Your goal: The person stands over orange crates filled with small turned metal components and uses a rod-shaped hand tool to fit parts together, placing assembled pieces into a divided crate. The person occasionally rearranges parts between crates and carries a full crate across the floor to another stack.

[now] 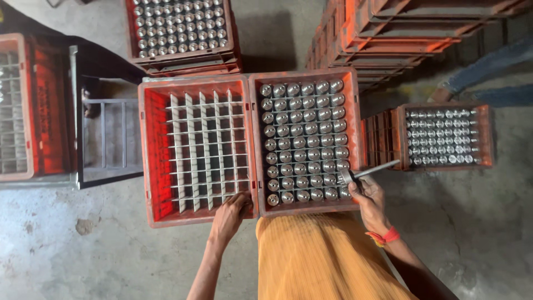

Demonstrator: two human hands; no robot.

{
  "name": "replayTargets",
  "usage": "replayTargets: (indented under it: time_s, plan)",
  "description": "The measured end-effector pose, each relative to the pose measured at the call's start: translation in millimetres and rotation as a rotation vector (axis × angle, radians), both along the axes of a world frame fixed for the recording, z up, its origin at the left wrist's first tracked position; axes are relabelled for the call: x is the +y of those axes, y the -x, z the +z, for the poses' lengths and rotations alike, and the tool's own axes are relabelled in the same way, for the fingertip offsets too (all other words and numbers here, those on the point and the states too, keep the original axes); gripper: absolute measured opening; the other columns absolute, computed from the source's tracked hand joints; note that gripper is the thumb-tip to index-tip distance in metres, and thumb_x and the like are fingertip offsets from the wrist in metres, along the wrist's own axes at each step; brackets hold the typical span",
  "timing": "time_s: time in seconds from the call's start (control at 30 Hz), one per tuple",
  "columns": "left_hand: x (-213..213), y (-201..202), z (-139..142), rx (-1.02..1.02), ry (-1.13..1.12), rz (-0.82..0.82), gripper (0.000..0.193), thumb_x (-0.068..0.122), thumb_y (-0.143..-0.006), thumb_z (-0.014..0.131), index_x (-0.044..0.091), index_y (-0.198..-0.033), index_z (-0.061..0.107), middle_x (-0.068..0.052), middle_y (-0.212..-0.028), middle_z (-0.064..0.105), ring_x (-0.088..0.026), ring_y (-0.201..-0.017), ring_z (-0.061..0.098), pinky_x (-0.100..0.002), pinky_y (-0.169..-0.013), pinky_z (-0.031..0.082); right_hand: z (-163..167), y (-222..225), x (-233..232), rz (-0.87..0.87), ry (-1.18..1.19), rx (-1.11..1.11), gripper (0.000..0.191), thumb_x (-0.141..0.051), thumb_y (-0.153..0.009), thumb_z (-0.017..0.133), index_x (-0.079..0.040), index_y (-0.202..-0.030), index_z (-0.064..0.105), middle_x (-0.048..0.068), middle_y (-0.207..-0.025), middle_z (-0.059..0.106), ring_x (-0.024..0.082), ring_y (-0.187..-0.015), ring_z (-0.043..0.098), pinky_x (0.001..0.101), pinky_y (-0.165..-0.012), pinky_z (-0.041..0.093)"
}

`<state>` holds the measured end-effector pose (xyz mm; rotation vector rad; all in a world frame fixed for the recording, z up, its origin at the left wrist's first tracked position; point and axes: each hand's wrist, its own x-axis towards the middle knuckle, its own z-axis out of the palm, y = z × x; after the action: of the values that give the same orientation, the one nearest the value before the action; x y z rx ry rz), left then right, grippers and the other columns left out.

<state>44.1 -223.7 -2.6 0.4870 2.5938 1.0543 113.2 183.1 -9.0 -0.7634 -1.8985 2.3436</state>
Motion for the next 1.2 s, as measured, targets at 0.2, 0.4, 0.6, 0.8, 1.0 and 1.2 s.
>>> replayTargets:
  time_s: [0.2, 0.4, 0.6, 0.8, 1.0, 1.2]
  plan:
    - [-14, 1, 18, 0.158, 0.068, 0.388, 0.023, 0.011, -0.09, 0.071, 0.005, -0.112, 0.071, -0.015, -0.102, 0.072, -0.036, -0.092, 0.067, -0.045, -0.075, 0.054, 9, -38, -20, -0.204, 0.38, -0.079, 0.025, -0.01, -0.093, 0.058, -0.011, -0.117, 0.058, 0.007, -0.119, 0.07, 0.022, -0.112, 0.066, 0.0404, -0.096, 0.053]
    - [14, 3, 17, 0.103, -0.289, 0.29, 0.025, 0.015, -0.092, 0.071, 0.006, -0.115, 0.071, -0.011, -0.099, 0.071, -0.025, -0.082, 0.07, -0.033, -0.064, 0.055, 7, -93, -37, -0.182, 0.504, -0.026, 0.01, -0.009, -0.094, 0.062, -0.013, -0.103, 0.057, 0.01, -0.111, 0.067, 0.027, -0.109, 0.065, 0.0451, -0.085, 0.053]
    - [58, -10, 22, -0.059, -0.086, -0.196, 0.054, 0.014, -0.077, 0.078, 0.008, -0.128, 0.061, -0.017, -0.122, 0.061, -0.037, -0.113, 0.058, -0.048, -0.097, 0.05, -25, -133, -94, -0.111, 0.124, -0.383, 0.056, -0.043, -0.116, 0.051, 0.005, -0.091, 0.066, 0.016, -0.079, 0.066, 0.021, -0.065, 0.062, 0.0355, -0.064, 0.048]
    - [76, -20, 36, 0.046, -0.044, -0.229, 0.087, 0.008, -0.063, 0.079, 0.003, -0.142, 0.044, -0.023, -0.133, 0.052, -0.043, -0.124, 0.048, -0.051, -0.102, 0.041, -25, -92, -138, -0.11, 0.296, -0.565, 0.056, -0.052, -0.101, 0.044, -0.008, -0.134, 0.056, 0.012, -0.079, 0.069, 0.018, -0.056, 0.059, 0.0358, -0.055, 0.048]
    - [95, -55, -11, 0.026, 0.232, -0.24, 0.064, 0.003, -0.068, 0.074, 0.007, -0.13, 0.058, -0.015, -0.118, 0.06, -0.035, -0.113, 0.056, -0.044, -0.092, 0.047, -34, -41, -153, -0.301, 0.351, -0.578, 0.069, -0.055, -0.088, 0.064, -0.016, -0.143, 0.049, -0.01, -0.112, 0.067, 0.004, -0.089, 0.069, 0.0347, -0.067, 0.054]
    - [124, -60, -48, 0.318, 0.435, -0.165, 0.03, 0.003, -0.077, 0.064, 0.006, -0.107, 0.067, -0.017, -0.102, 0.067, -0.035, -0.104, 0.061, -0.046, -0.089, 0.049, -40, -21, -161, -0.278, 0.545, -0.354, 0.037, -0.044, -0.091, 0.069, -0.008, -0.085, 0.072, 0.005, -0.079, 0.068, 0.016, -0.065, 0.058, 0.0291, -0.057, 0.044]
